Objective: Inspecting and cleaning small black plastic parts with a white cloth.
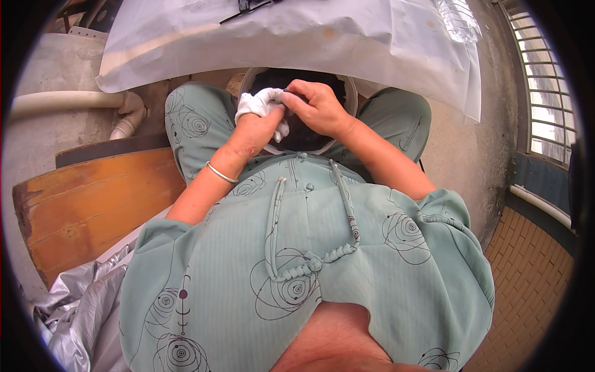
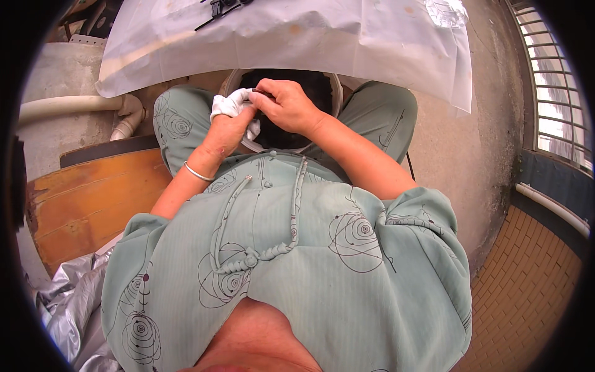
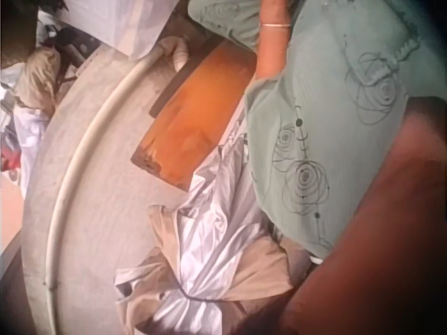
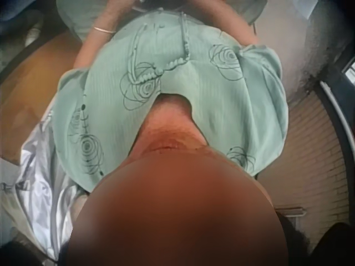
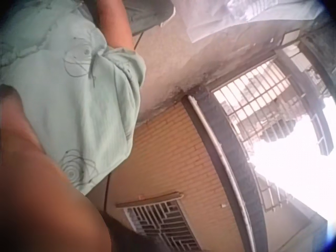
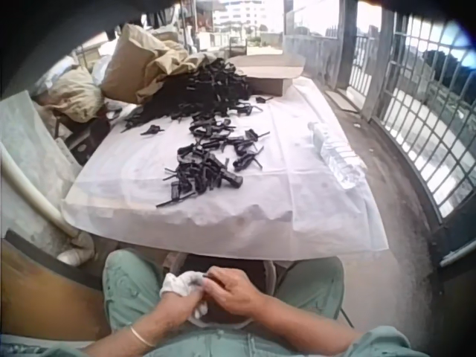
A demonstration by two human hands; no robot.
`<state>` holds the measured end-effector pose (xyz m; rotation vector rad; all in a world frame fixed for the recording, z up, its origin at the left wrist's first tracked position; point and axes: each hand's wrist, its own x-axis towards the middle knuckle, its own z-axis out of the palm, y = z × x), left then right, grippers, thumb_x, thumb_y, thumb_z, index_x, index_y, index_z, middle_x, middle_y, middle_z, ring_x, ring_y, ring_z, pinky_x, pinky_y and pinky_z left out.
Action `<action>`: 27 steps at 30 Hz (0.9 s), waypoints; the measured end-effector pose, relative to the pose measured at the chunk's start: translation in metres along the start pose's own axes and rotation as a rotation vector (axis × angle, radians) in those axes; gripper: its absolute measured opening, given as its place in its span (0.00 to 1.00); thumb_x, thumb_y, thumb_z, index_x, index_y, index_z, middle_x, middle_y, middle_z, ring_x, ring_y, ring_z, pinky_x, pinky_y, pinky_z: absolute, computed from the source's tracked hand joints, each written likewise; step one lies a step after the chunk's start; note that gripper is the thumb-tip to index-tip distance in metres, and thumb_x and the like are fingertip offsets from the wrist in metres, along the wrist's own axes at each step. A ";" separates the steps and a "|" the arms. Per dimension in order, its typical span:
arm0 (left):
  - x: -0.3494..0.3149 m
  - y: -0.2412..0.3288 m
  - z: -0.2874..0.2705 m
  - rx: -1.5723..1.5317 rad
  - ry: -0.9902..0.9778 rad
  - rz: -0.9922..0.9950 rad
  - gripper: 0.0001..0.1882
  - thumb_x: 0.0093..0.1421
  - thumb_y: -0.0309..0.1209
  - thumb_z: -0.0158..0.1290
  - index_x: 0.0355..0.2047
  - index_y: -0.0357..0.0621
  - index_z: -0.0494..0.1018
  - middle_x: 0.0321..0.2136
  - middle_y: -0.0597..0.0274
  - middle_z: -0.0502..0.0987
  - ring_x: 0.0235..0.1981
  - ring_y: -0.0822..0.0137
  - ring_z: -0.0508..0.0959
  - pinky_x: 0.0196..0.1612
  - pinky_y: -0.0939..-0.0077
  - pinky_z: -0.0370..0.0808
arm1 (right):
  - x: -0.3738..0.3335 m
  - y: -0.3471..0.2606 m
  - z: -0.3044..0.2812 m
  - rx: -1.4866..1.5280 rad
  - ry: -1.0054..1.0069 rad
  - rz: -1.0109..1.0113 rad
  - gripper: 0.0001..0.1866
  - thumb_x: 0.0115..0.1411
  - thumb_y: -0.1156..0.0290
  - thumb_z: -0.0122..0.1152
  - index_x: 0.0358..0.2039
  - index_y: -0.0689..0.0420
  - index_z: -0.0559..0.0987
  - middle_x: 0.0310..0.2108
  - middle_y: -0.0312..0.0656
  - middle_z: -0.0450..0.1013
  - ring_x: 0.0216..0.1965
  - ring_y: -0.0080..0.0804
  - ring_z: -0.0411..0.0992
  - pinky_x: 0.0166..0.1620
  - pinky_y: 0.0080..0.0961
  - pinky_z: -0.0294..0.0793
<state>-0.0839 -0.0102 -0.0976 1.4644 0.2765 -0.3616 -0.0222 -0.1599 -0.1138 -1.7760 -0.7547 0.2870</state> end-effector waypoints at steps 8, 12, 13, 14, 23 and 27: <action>0.001 0.005 -0.004 -0.168 -0.021 0.035 0.15 0.58 0.24 0.44 0.45 0.30 0.63 0.26 0.58 0.73 0.19 0.74 0.73 0.19 0.84 0.71 | -0.004 -0.002 0.007 -0.004 0.117 0.188 0.12 0.54 0.65 0.59 0.24 0.61 0.73 0.16 0.38 0.66 0.18 0.22 0.61 0.22 0.21 0.63; -0.003 0.009 -0.006 -0.019 -0.046 0.057 0.14 0.57 0.23 0.46 0.44 0.33 0.64 0.28 0.59 0.73 0.18 0.75 0.73 0.17 0.84 0.69 | 0.000 0.000 -0.002 0.334 -0.043 0.363 0.15 0.60 0.62 0.51 0.26 0.62 0.74 0.18 0.37 0.68 0.21 0.20 0.63 0.27 0.20 0.65; -0.003 0.011 -0.006 0.037 -0.027 0.059 0.14 0.57 0.23 0.46 0.44 0.33 0.64 0.28 0.59 0.73 0.18 0.75 0.73 0.16 0.84 0.69 | -0.001 0.002 0.000 0.333 -0.043 0.364 0.15 0.60 0.62 0.51 0.26 0.62 0.74 0.18 0.37 0.68 0.21 0.20 0.63 0.27 0.20 0.65; -0.002 0.011 -0.005 0.037 -0.028 0.059 0.14 0.57 0.23 0.46 0.44 0.33 0.64 0.28 0.59 0.73 0.18 0.75 0.73 0.16 0.84 0.69 | -0.003 0.005 0.003 0.290 -0.032 0.259 0.15 0.60 0.62 0.50 0.25 0.62 0.73 0.17 0.37 0.66 0.21 0.21 0.61 0.27 0.21 0.65; 0.001 0.000 0.004 0.336 0.097 0.180 0.14 0.56 0.25 0.46 0.44 0.37 0.65 0.25 0.61 0.72 0.16 0.76 0.71 0.18 0.82 0.68 | 0.000 -0.006 0.010 -0.061 0.025 0.185 0.14 0.57 0.65 0.50 0.21 0.62 0.74 0.19 0.53 0.69 0.22 0.52 0.67 0.27 0.37 0.67; 0.006 -0.004 -0.001 0.434 0.139 0.294 0.14 0.56 0.26 0.46 0.44 0.38 0.66 0.23 0.63 0.71 0.15 0.77 0.69 0.17 0.82 0.66 | 0.001 0.004 0.020 -0.135 0.124 0.106 0.15 0.59 0.65 0.50 0.21 0.63 0.72 0.15 0.49 0.64 0.16 0.35 0.59 0.24 0.28 0.64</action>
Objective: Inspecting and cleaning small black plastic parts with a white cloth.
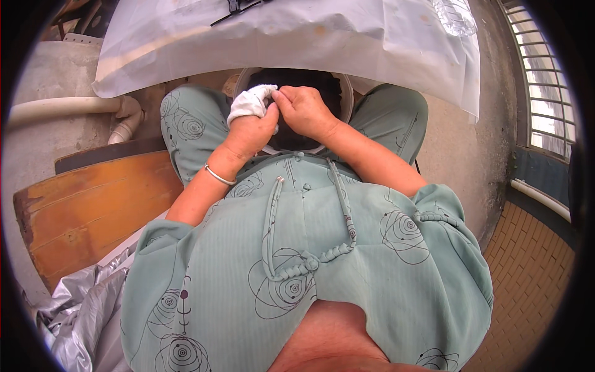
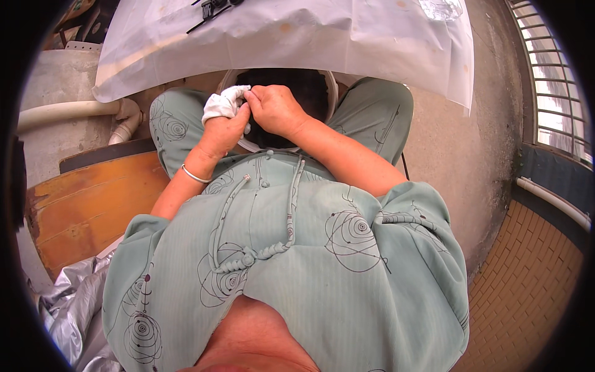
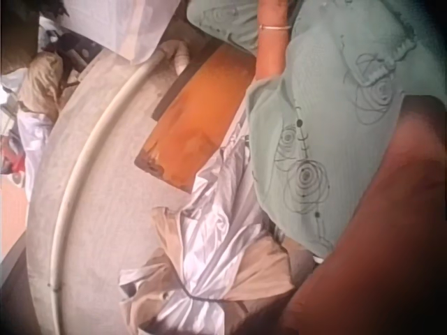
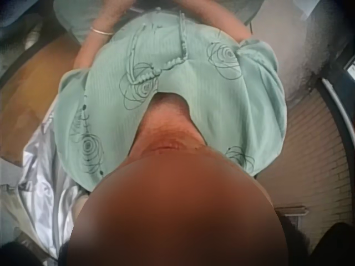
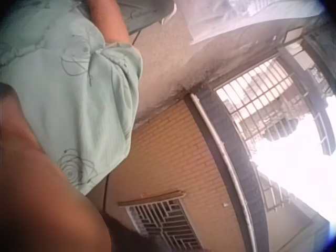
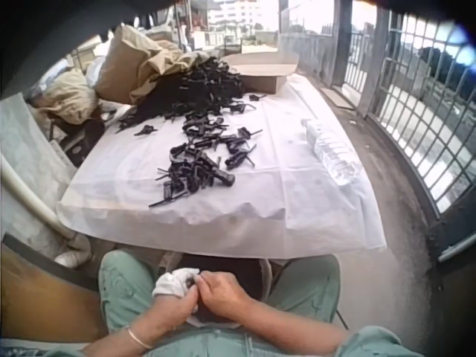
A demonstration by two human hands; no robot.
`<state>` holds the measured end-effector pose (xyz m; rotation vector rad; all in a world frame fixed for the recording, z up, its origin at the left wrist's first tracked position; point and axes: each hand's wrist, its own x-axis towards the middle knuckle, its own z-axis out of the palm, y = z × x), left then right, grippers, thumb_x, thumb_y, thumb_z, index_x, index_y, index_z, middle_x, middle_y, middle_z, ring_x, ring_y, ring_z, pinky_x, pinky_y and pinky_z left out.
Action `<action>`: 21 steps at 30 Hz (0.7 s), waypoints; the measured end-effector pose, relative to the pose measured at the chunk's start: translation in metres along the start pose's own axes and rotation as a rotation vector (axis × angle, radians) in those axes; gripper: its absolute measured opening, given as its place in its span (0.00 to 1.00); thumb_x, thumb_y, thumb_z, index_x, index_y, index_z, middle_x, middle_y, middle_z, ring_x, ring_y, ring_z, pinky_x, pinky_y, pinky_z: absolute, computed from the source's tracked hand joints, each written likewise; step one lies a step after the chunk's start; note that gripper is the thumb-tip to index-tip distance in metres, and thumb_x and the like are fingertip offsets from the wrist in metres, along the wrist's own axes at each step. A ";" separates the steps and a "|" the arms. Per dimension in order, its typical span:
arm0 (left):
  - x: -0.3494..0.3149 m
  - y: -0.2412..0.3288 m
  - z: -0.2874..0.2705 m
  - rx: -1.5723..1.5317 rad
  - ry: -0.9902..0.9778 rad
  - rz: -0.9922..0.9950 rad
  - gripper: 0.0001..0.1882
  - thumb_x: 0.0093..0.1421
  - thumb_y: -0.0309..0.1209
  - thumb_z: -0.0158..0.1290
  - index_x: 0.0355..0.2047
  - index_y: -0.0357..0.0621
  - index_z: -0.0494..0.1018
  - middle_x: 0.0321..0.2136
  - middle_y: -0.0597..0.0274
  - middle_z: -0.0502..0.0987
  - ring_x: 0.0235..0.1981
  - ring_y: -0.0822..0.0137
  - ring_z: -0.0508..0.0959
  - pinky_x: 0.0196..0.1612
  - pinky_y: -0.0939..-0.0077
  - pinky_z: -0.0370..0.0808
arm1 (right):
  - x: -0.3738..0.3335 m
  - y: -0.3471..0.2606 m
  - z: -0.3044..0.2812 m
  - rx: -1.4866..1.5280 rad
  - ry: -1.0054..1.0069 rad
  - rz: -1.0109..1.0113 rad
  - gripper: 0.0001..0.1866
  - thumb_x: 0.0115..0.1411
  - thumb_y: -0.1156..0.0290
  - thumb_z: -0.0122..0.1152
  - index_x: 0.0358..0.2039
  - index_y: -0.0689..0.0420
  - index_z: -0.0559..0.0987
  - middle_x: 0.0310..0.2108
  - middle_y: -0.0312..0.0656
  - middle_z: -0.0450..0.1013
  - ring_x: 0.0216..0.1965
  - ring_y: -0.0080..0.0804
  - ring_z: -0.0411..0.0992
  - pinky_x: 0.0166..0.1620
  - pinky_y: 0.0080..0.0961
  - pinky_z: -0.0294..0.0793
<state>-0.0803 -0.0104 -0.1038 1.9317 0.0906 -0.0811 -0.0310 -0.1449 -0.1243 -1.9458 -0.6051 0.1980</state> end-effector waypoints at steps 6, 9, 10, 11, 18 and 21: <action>0.002 0.010 -0.002 -0.193 -0.029 -0.198 0.14 0.56 0.26 0.47 0.44 0.37 0.66 0.25 0.62 0.70 0.15 0.78 0.68 0.16 0.83 0.64 | 0.001 0.006 -0.003 0.281 -0.104 0.107 0.15 0.61 0.66 0.48 0.23 0.63 0.72 0.15 0.38 0.64 0.20 0.21 0.58 0.26 0.24 0.64; 0.005 -0.014 -0.002 0.297 0.039 0.145 0.15 0.56 0.26 0.47 0.44 0.37 0.66 0.26 0.62 0.71 0.21 0.75 0.71 0.23 0.82 0.69 | 0.002 -0.001 0.000 0.203 -0.068 0.144 0.15 0.61 0.66 0.48 0.23 0.64 0.72 0.15 0.34 0.63 0.21 0.19 0.57 0.27 0.22 0.64; 0.006 -0.013 -0.003 0.341 0.048 0.153 0.16 0.56 0.27 0.48 0.45 0.37 0.65 0.26 0.62 0.71 0.26 0.72 0.72 0.29 0.80 0.70 | 0.003 -0.001 0.001 0.202 -0.065 0.146 0.15 0.61 0.66 0.48 0.23 0.64 0.72 0.15 0.34 0.63 0.21 0.19 0.57 0.27 0.22 0.64; 0.007 -0.011 -0.003 0.385 0.058 0.160 0.17 0.56 0.27 0.49 0.45 0.37 0.65 0.27 0.62 0.71 0.31 0.70 0.73 0.36 0.79 0.71 | 0.003 0.000 0.003 0.248 -0.060 0.164 0.15 0.61 0.65 0.48 0.23 0.63 0.73 0.15 0.34 0.63 0.21 0.19 0.57 0.27 0.22 0.64; 0.013 0.004 -0.012 -0.561 -0.051 -0.263 0.17 0.58 0.26 0.46 0.47 0.39 0.61 0.26 0.65 0.70 0.15 0.79 0.61 0.16 0.84 0.60 | 0.001 0.023 -0.007 0.259 -0.166 0.153 0.11 0.57 0.67 0.55 0.29 0.63 0.76 0.20 0.35 0.70 0.25 0.18 0.64 0.31 0.18 0.66; 0.011 -0.003 -0.015 -0.616 -0.011 -0.293 0.17 0.59 0.25 0.43 0.49 0.41 0.60 0.26 0.63 0.70 0.15 0.78 0.62 0.16 0.83 0.60 | 0.003 0.019 -0.018 0.193 -0.370 0.183 0.10 0.54 0.69 0.59 0.32 0.62 0.77 0.23 0.37 0.73 0.26 0.19 0.67 0.33 0.19 0.68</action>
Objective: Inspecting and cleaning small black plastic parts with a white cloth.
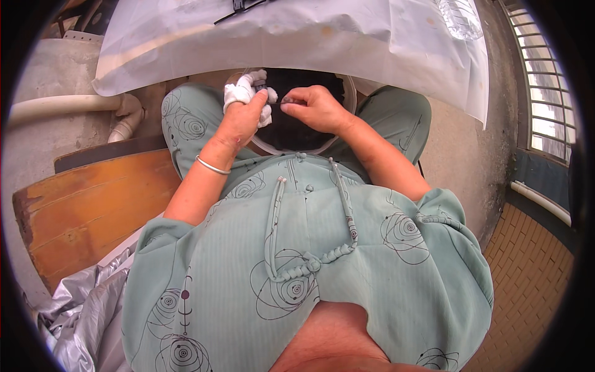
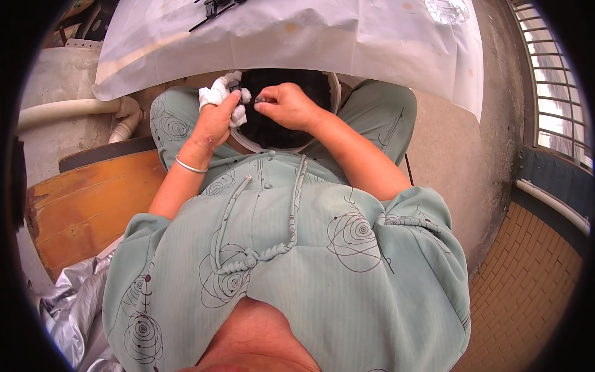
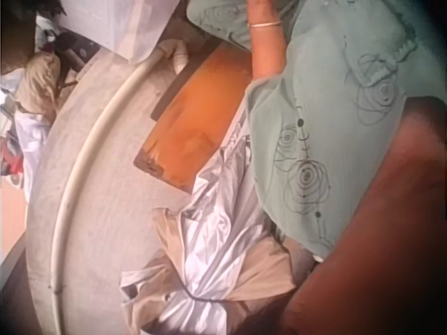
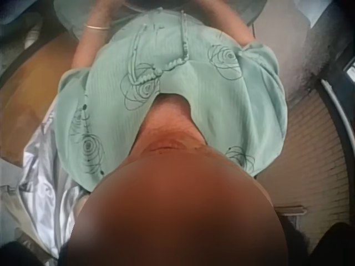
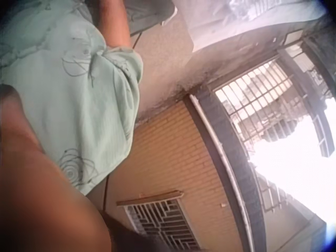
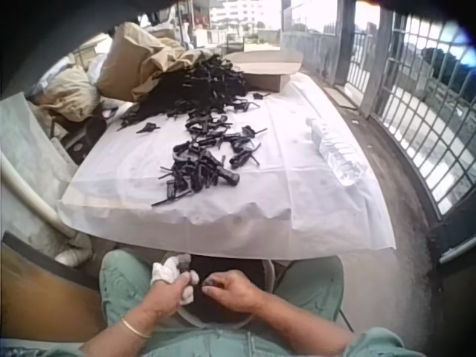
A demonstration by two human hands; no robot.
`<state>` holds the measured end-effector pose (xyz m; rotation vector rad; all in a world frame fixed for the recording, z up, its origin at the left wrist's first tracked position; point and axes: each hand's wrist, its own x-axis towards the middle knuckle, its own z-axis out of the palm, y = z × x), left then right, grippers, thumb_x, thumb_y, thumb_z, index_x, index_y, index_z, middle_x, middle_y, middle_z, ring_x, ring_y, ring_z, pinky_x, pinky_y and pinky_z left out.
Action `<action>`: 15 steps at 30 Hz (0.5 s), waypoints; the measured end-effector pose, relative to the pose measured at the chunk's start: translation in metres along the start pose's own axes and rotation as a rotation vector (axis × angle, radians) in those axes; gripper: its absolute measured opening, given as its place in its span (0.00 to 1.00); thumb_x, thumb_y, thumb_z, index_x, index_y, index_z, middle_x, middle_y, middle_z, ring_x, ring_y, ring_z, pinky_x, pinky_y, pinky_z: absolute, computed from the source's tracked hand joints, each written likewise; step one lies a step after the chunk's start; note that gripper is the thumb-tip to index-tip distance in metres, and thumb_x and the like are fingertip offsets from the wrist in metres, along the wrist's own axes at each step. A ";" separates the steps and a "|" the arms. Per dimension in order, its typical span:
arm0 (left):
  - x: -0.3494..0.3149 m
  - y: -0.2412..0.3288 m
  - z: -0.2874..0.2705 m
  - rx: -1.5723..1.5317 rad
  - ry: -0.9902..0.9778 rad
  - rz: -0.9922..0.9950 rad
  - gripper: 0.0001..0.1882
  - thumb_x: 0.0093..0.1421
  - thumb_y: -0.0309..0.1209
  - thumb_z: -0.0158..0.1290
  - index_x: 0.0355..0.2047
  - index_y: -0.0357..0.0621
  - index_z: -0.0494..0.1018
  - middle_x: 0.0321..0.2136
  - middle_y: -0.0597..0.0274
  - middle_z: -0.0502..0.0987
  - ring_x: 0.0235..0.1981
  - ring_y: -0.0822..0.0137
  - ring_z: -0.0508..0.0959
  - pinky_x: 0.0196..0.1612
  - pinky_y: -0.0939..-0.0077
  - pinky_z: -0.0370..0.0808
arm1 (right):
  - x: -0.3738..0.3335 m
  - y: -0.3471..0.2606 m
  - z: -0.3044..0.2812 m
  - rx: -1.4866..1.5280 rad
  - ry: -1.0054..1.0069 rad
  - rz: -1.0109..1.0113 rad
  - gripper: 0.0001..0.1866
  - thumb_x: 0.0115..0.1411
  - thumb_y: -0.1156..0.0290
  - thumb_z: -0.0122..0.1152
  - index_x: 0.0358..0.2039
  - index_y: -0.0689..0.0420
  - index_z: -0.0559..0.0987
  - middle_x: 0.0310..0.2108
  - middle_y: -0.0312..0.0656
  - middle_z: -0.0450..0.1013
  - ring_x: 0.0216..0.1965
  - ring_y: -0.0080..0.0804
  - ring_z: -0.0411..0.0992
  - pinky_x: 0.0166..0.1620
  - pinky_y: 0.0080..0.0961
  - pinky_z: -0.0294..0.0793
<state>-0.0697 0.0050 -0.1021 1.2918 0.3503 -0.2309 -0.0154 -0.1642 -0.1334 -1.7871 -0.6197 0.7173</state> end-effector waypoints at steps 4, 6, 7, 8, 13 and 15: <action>-0.002 -0.001 0.001 0.328 -0.032 0.061 0.15 0.57 0.25 0.40 0.46 0.39 0.63 0.24 0.65 0.69 0.16 0.78 0.63 0.17 0.82 0.62 | -0.001 -0.004 0.003 0.094 0.213 -0.227 0.10 0.50 0.70 0.63 0.30 0.62 0.76 0.20 0.32 0.69 0.23 0.16 0.63 0.28 0.16 0.66; -0.005 0.000 0.002 0.275 -0.112 0.043 0.15 0.56 0.25 0.39 0.45 0.38 0.64 0.24 0.66 0.68 0.17 0.78 0.63 0.18 0.82 0.62 | 0.000 -0.010 0.002 0.150 0.199 -0.142 0.09 0.50 0.70 0.63 0.29 0.61 0.75 0.20 0.30 0.67 0.22 0.14 0.61 0.27 0.15 0.64; -0.006 0.001 0.002 0.223 -0.192 0.026 0.15 0.55 0.25 0.39 0.44 0.38 0.64 0.24 0.66 0.67 0.18 0.78 0.63 0.19 0.83 0.62 | 0.000 -0.012 0.002 0.206 0.184 -0.058 0.09 0.51 0.70 0.63 0.28 0.61 0.75 0.19 0.28 0.65 0.22 0.13 0.59 0.26 0.14 0.63; -0.008 0.001 0.005 0.198 -0.198 0.035 0.14 0.55 0.26 0.40 0.42 0.38 0.65 0.23 0.67 0.66 0.18 0.79 0.62 0.20 0.83 0.62 | 0.001 -0.012 0.004 0.253 0.181 -0.085 0.09 0.51 0.69 0.63 0.26 0.60 0.73 0.19 0.27 0.63 0.22 0.12 0.57 0.25 0.13 0.62; -0.006 -0.001 0.003 0.139 -0.134 0.027 0.13 0.55 0.26 0.41 0.41 0.38 0.65 0.25 0.67 0.67 0.20 0.79 0.63 0.21 0.84 0.63 | 0.001 -0.014 0.003 0.164 0.139 -0.122 0.11 0.57 0.67 0.54 0.25 0.61 0.73 0.18 0.30 0.65 0.22 0.17 0.60 0.27 0.18 0.63; -0.004 -0.001 0.006 0.141 -0.110 0.019 0.13 0.54 0.25 0.41 0.41 0.38 0.65 0.26 0.67 0.67 0.21 0.79 0.63 0.21 0.83 0.63 | 0.003 -0.010 0.006 0.140 0.133 -0.159 0.13 0.60 0.66 0.51 0.25 0.62 0.72 0.18 0.33 0.65 0.21 0.20 0.60 0.27 0.20 0.64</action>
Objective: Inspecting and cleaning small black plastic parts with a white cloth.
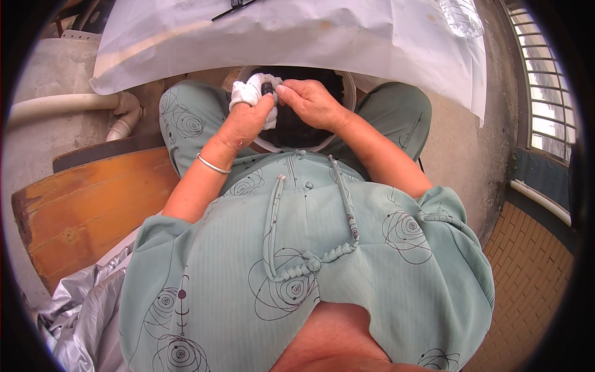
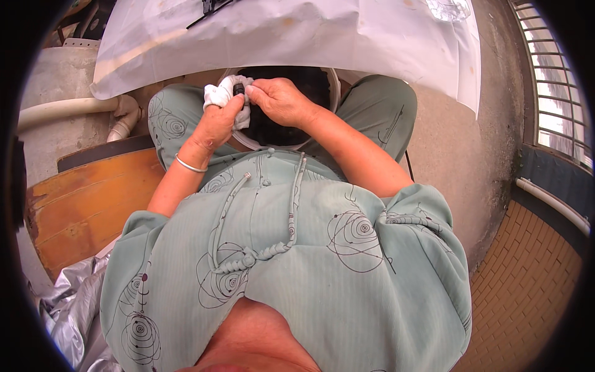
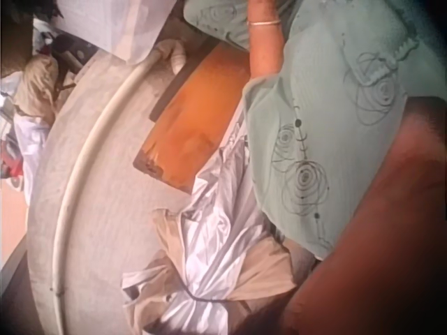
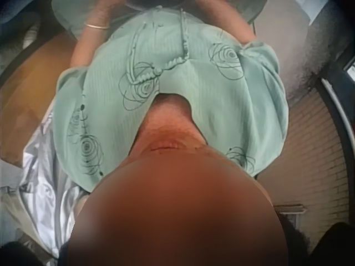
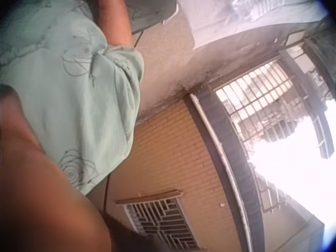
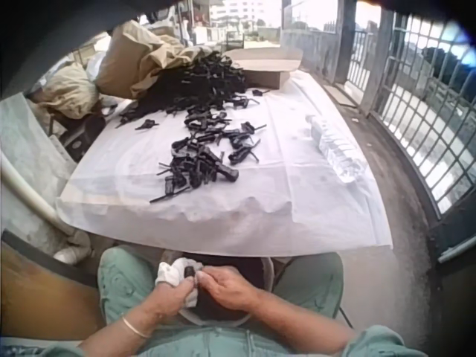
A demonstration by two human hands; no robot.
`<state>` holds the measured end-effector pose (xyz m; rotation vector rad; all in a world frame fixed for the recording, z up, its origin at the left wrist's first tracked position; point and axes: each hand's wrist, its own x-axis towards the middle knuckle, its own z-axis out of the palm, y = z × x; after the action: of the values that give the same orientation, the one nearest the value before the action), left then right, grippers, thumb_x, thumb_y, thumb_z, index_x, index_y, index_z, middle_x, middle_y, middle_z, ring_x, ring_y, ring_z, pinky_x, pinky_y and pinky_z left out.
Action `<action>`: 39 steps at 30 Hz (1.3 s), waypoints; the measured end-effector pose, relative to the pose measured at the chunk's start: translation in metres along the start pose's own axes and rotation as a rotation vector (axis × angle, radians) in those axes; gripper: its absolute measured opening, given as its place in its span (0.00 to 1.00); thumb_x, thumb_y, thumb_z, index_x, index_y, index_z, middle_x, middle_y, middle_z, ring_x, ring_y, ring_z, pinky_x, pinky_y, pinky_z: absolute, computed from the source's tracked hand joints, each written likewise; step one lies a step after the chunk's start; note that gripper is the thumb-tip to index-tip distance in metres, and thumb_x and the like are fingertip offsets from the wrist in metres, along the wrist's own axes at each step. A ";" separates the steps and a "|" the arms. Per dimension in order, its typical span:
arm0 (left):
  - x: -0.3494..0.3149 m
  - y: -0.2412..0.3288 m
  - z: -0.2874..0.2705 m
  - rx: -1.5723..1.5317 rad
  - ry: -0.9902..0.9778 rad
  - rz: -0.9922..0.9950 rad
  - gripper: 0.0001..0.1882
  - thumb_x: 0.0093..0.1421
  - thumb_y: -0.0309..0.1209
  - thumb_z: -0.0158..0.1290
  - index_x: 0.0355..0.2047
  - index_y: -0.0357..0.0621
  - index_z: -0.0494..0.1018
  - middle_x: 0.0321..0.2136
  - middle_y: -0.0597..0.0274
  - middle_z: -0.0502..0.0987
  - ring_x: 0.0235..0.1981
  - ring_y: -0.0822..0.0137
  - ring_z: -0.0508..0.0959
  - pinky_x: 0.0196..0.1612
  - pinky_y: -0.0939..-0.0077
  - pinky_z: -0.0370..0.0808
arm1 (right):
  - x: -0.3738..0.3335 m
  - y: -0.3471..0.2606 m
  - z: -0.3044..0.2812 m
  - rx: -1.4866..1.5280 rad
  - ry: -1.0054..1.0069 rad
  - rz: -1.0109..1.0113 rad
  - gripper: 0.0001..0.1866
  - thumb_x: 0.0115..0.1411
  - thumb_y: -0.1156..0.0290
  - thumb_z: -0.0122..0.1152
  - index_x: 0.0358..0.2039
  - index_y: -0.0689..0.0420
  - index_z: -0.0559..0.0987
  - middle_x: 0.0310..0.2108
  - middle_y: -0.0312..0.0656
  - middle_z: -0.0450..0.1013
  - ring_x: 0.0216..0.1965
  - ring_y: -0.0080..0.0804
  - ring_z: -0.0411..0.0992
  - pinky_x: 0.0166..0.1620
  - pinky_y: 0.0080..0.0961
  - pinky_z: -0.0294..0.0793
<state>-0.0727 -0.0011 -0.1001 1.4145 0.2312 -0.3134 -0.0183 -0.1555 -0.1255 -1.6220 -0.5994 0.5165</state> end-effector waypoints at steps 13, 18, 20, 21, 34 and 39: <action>0.019 -0.006 -0.009 0.544 0.029 0.124 0.13 0.52 0.28 0.45 0.39 0.38 0.67 0.32 0.52 0.71 0.35 0.56 0.71 0.42 0.70 0.67 | 0.014 0.023 0.019 0.073 0.073 0.110 0.16 0.59 0.63 0.49 0.23 0.63 0.74 0.17 0.44 0.68 0.20 0.29 0.62 0.28 0.26 0.66; 0.035 -0.006 -0.045 0.992 -0.116 0.196 0.16 0.53 0.30 0.50 0.44 0.42 0.70 0.39 0.50 0.73 0.43 0.55 0.71 0.48 0.71 0.66 | -0.013 0.053 0.019 -0.695 -0.236 0.018 0.14 0.53 0.60 0.55 0.26 0.60 0.75 0.22 0.50 0.72 0.26 0.49 0.71 0.29 0.38 0.70; 0.032 -0.010 -0.052 0.965 -0.157 0.271 0.14 0.54 0.27 0.49 0.42 0.43 0.71 0.32 0.53 0.75 0.33 0.59 0.74 0.37 0.71 0.71 | -0.019 0.053 0.033 -0.854 -0.415 -0.035 0.12 0.53 0.62 0.52 0.30 0.58 0.74 0.22 0.47 0.72 0.25 0.46 0.72 0.29 0.40 0.71; 0.031 -0.013 -0.054 0.967 -0.158 0.272 0.14 0.54 0.27 0.49 0.42 0.43 0.71 0.32 0.53 0.75 0.33 0.59 0.74 0.37 0.71 0.71 | -0.018 0.053 0.041 -0.854 -0.412 -0.035 0.12 0.53 0.62 0.52 0.30 0.58 0.74 0.22 0.47 0.72 0.25 0.46 0.72 0.29 0.40 0.71; 0.012 -0.022 -0.062 0.759 0.038 -0.212 0.11 0.59 0.30 0.43 0.38 0.42 0.72 0.20 0.57 0.73 0.14 0.67 0.70 0.16 0.74 0.67 | -0.013 0.025 0.016 -0.841 -0.160 -0.378 0.11 0.49 0.69 0.57 0.35 0.51 0.73 0.22 0.40 0.68 0.22 0.39 0.70 0.22 0.33 0.70; 0.004 0.012 -0.045 -0.340 -0.234 -0.354 0.15 0.63 0.39 0.42 0.38 0.40 0.72 0.24 0.61 0.73 0.14 0.74 0.69 0.14 0.83 0.63 | -0.012 -0.010 0.002 -0.801 0.086 -0.554 0.15 0.46 0.73 0.61 0.37 0.51 0.74 0.18 0.35 0.63 0.18 0.32 0.67 0.19 0.26 0.67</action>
<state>-0.0638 0.0450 -0.0971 0.9875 0.3261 -0.6927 -0.0295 -0.1608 -0.1162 -2.0786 -1.2423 -0.2488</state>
